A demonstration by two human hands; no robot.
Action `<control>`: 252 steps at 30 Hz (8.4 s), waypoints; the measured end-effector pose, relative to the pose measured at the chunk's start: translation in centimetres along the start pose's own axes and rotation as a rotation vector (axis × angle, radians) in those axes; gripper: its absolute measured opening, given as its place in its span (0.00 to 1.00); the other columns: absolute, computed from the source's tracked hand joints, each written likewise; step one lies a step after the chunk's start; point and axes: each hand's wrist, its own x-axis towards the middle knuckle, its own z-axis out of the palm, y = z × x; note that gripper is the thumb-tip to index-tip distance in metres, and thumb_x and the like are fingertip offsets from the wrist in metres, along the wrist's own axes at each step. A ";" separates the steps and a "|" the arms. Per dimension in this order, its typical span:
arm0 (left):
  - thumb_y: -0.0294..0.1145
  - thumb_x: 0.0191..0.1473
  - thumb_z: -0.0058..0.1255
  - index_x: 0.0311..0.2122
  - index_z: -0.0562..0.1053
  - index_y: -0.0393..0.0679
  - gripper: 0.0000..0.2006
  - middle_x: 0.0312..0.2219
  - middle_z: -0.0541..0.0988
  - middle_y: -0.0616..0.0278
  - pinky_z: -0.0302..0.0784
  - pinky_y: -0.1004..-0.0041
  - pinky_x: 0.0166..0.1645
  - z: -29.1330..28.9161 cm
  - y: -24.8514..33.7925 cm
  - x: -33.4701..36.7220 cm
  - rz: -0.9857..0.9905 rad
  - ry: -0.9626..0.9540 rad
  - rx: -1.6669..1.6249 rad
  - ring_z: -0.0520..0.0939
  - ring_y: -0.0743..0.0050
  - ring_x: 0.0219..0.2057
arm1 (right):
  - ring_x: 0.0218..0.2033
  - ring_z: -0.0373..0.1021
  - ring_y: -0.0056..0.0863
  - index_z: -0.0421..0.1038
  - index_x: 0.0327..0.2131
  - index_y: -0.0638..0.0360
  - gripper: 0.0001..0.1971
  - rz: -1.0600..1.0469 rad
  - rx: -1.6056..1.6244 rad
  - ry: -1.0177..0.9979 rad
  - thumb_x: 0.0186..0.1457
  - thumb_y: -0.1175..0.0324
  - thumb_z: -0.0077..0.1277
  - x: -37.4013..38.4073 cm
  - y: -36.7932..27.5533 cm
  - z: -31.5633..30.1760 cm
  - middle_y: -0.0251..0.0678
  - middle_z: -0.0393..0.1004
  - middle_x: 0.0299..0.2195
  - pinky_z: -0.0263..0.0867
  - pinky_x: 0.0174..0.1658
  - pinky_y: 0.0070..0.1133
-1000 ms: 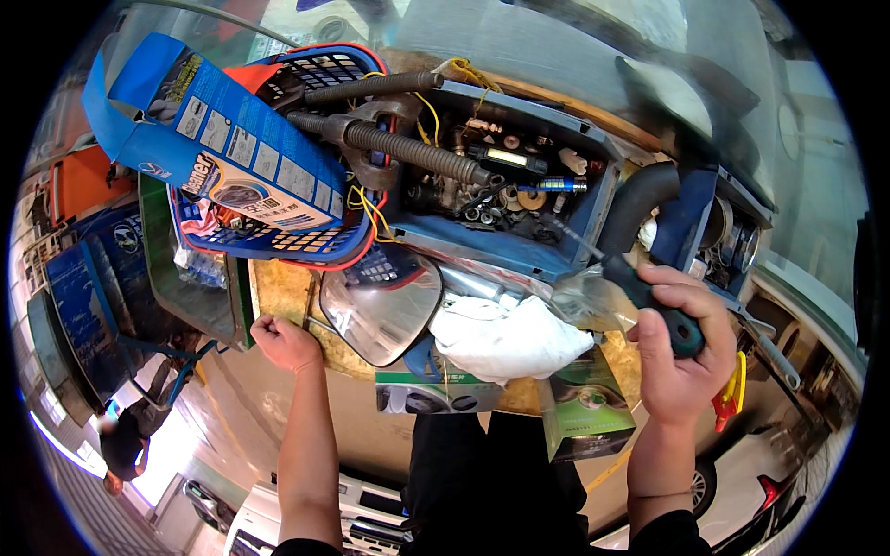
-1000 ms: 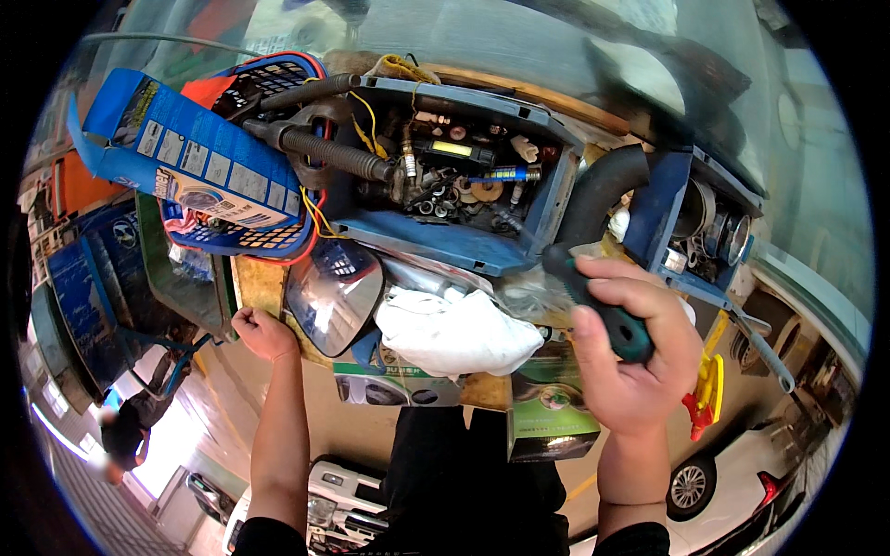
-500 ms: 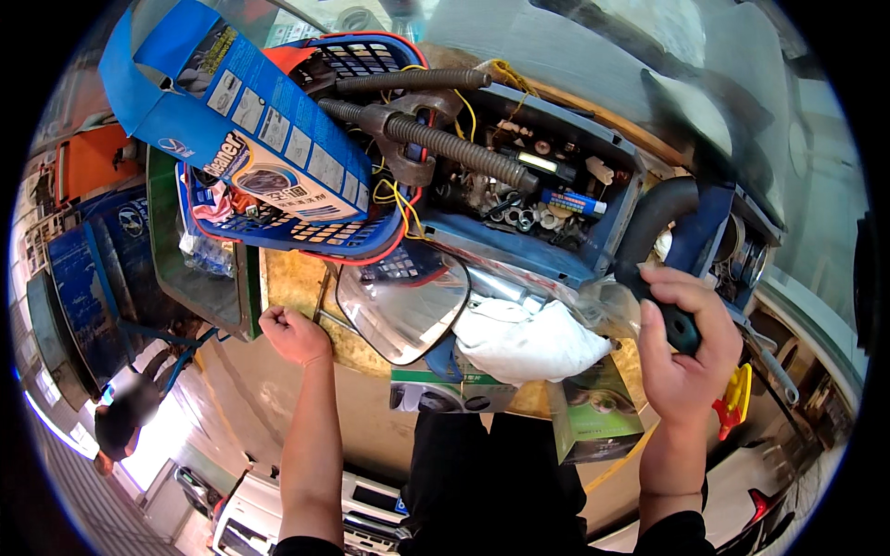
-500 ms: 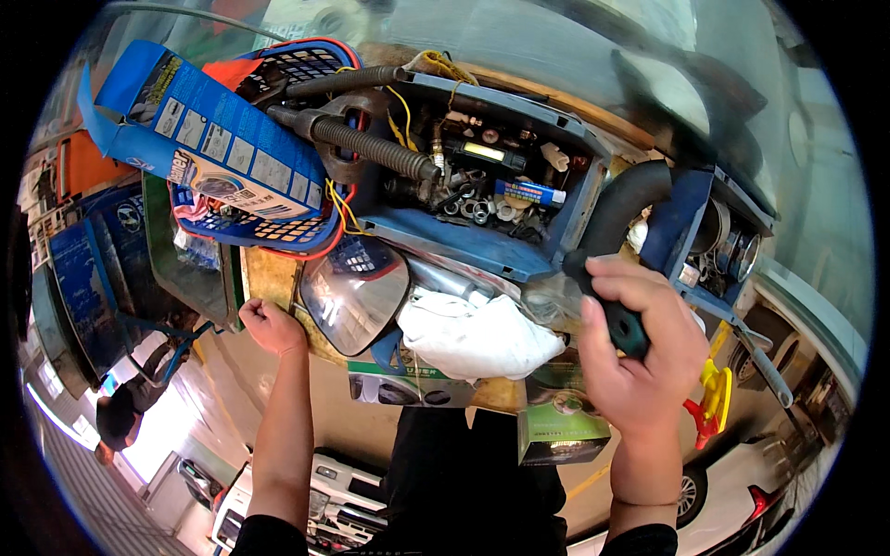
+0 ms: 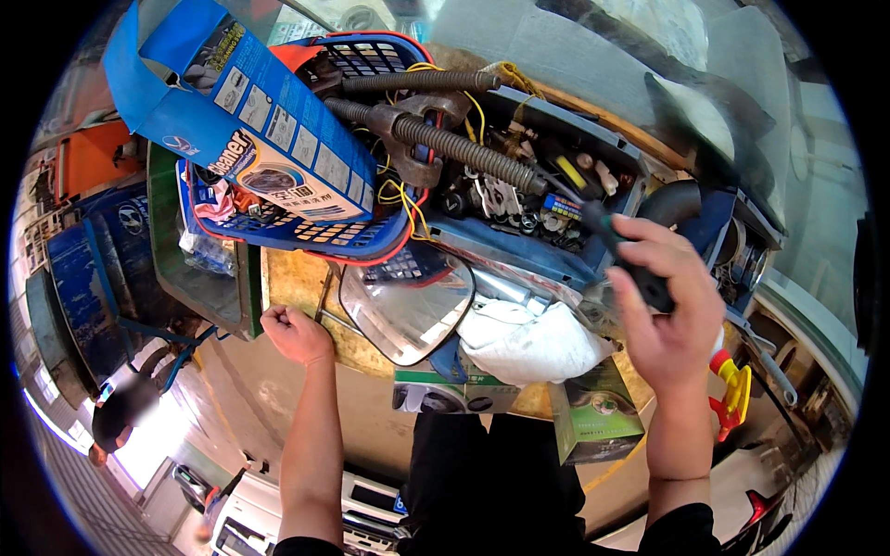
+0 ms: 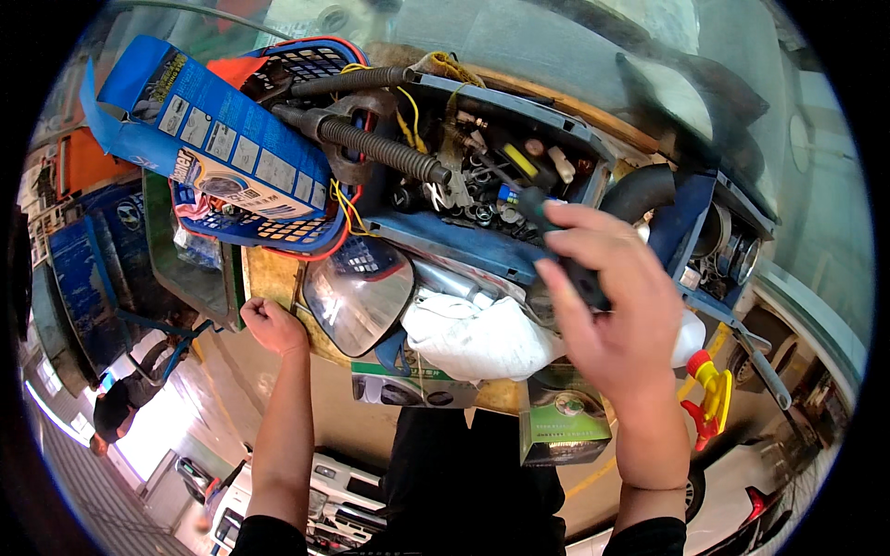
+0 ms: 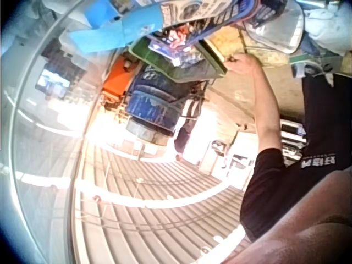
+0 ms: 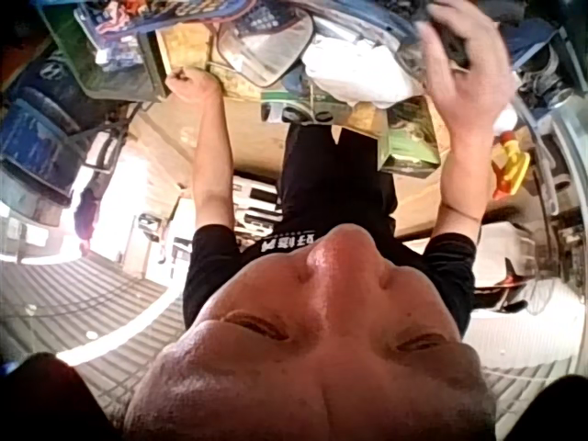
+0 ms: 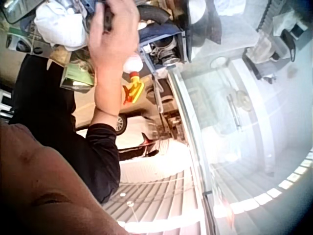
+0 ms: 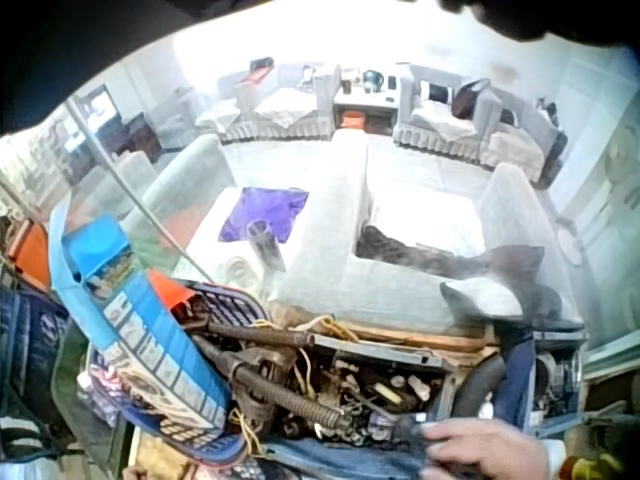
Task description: The person works on the front bumper of a white car in a garage. They use a screwdriver to pry and adjust the bumper near the headlight and wheel arch, then retrieve a spray bottle and a screwdriver from a workbench to continue the repair.
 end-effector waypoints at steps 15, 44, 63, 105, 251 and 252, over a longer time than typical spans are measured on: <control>0.31 0.53 0.45 0.36 0.68 0.40 0.08 0.33 0.73 0.58 0.70 0.63 0.43 0.0 0.0 0.0 -0.023 -0.027 0.020 0.74 0.59 0.34 | 0.42 0.79 0.41 0.74 0.38 0.61 0.12 -0.038 0.109 -0.200 0.49 0.76 0.63 0.3 -1.2 0.9 0.44 0.81 0.43 0.74 0.45 0.27; 0.28 0.53 0.45 0.35 0.68 0.40 0.05 0.32 0.71 0.60 0.70 0.68 0.41 -0.3 0.8 0.2 -0.033 -0.027 -0.010 0.71 0.64 0.32 | 0.32 0.77 0.39 0.70 0.28 0.62 0.10 0.098 -0.049 -0.024 0.40 0.83 0.58 2.5 -3.5 -0.9 0.42 0.78 0.29 0.71 0.36 0.24; 0.31 0.54 0.46 0.36 0.69 0.41 0.07 0.31 0.73 0.60 0.71 0.66 0.40 -0.5 0.6 0.3 -0.049 -0.041 0.056 0.74 0.63 0.31 | 0.30 0.77 0.37 0.71 0.25 0.63 0.07 0.124 0.003 -0.074 0.40 0.83 0.57 3.5 -5.4 -0.1 0.41 0.78 0.28 0.71 0.35 0.23; 0.32 0.56 0.50 0.37 0.69 0.41 0.07 0.30 0.72 0.63 0.70 0.69 0.38 -1.5 0.3 0.4 -0.126 -0.093 -0.078 0.71 0.71 0.30 | 0.24 0.69 0.23 0.80 0.40 0.54 0.15 -0.472 0.251 -0.290 0.44 0.72 0.63 0.6 -13.7 -1.4 0.40 0.80 0.44 0.60 0.24 0.19; 0.40 0.65 0.54 0.41 0.71 0.49 0.09 0.35 0.78 0.69 0.80 0.72 0.45 -68.0 -55.8 -33.8 -1.052 1.207 -2.057 0.81 0.75 0.39 | 0.47 0.74 0.53 0.73 0.50 0.64 0.18 -1.026 0.047 -1.670 0.60 0.64 0.55 -61.7 -75.6 34.4 0.54 0.78 0.44 0.69 0.51 0.35; 0.40 0.64 0.54 0.41 0.71 0.49 0.09 0.35 0.78 0.69 0.80 0.72 0.45 -68.3 -56.9 -33.2 -1.056 1.218 -2.054 0.81 0.75 0.39 | 0.47 0.74 0.53 0.73 0.51 0.64 0.18 -1.035 0.047 -1.687 0.60 0.64 0.55 -61.9 -76.5 35.9 0.54 0.78 0.44 0.69 0.51 0.35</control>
